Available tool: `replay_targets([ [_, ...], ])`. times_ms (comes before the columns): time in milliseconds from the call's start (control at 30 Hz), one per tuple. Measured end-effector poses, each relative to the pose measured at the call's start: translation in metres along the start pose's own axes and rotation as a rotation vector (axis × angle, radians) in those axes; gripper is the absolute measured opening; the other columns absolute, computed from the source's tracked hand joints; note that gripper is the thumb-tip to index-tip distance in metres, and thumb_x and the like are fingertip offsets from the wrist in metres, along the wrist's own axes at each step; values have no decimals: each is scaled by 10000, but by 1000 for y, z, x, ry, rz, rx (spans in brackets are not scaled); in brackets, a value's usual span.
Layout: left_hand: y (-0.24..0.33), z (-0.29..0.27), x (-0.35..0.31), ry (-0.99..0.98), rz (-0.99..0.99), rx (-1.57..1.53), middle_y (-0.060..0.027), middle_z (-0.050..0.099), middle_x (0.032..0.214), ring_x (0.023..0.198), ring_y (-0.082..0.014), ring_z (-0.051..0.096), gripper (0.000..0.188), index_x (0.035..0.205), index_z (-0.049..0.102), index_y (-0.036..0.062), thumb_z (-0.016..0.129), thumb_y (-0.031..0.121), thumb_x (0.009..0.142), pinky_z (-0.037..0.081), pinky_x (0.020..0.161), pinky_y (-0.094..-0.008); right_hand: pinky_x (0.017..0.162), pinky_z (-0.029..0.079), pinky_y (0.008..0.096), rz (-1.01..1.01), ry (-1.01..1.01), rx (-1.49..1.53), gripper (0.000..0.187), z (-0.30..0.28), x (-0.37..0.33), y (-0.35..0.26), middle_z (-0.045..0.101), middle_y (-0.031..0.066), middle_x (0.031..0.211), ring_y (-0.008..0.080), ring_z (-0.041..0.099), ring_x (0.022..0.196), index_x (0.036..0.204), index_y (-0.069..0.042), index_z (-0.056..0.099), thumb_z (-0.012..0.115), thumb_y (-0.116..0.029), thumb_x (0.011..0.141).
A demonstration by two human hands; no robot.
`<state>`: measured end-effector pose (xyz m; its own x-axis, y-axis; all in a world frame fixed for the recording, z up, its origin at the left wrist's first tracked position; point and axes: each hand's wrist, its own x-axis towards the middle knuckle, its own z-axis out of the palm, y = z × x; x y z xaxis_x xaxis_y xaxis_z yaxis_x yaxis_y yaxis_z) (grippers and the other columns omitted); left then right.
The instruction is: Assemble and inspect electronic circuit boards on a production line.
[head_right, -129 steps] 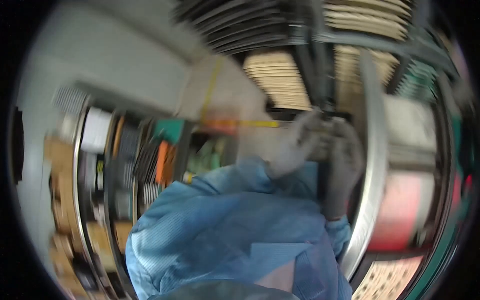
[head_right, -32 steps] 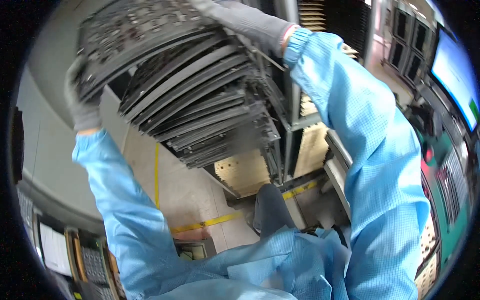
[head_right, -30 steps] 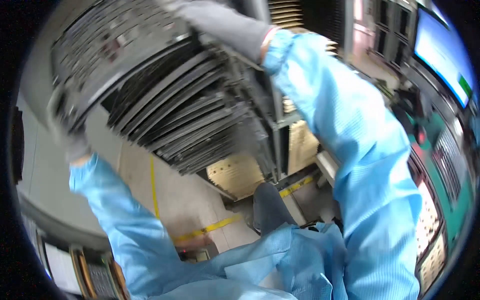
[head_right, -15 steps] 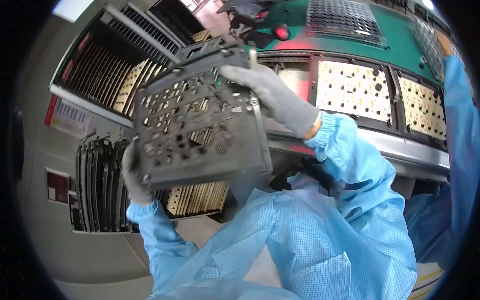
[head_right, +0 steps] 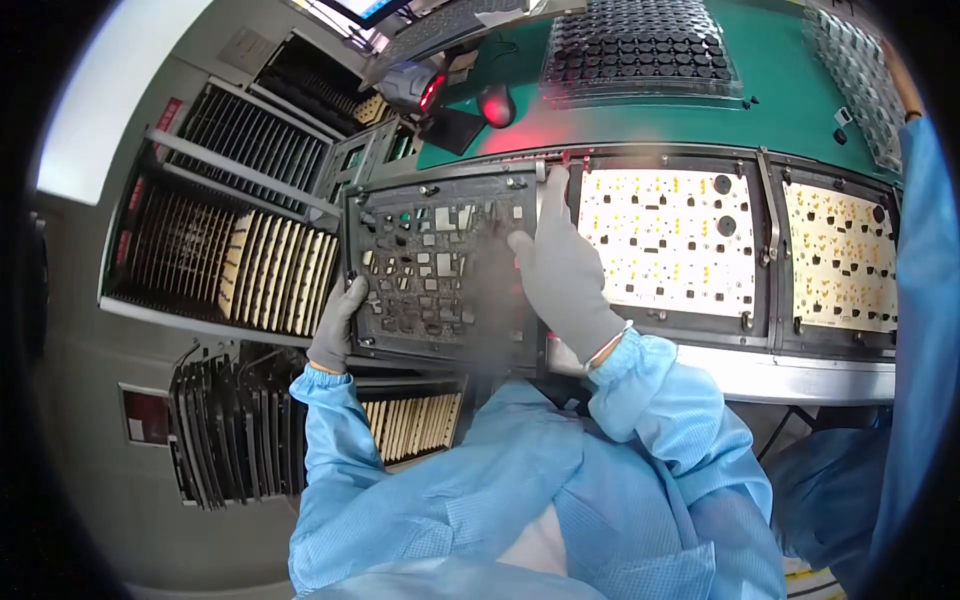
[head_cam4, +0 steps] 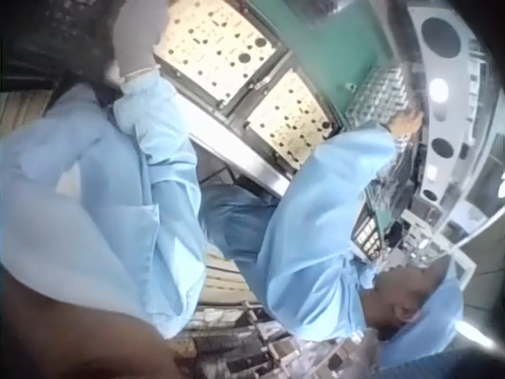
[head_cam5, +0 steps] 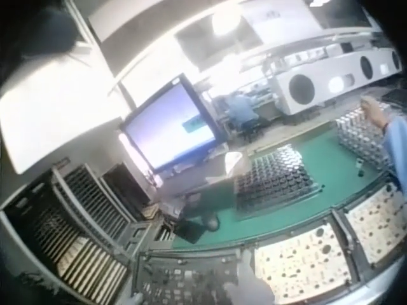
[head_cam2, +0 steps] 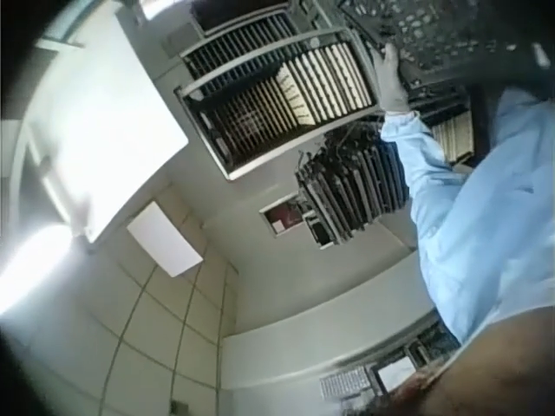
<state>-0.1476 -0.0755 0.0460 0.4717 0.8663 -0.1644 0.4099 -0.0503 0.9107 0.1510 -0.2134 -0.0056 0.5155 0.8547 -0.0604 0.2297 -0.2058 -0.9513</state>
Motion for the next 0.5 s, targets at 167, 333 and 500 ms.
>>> replay_targets([
  [167,-19,0,31,-61,-160,-266,-48,609,1173,1017,-122,580,466,1342,504,-10,560,307,1006,467,910,-271,923,463,466,-249,134,-492,896,6,31,4,576,234,1232,366,615,1021,1482,74,201,681,-361,863],
  [333,-31,0,78,-181,-132,-210,-55,613,1216,1049,-131,594,489,1362,493,-6,579,307,996,480,914,-272,1014,382,486,-460,356,-666,889,21,61,28,526,214,1257,381,523,1152,1456,72,283,704,-413,840],
  [500,-67,-4,108,-243,-189,-343,-60,606,1217,1060,-144,599,510,1365,482,-8,601,308,983,495,900,-277,1037,370,490,-642,557,-699,639,-9,62,18,555,226,1276,399,513,1190,1342,43,477,645,-394,907],
])
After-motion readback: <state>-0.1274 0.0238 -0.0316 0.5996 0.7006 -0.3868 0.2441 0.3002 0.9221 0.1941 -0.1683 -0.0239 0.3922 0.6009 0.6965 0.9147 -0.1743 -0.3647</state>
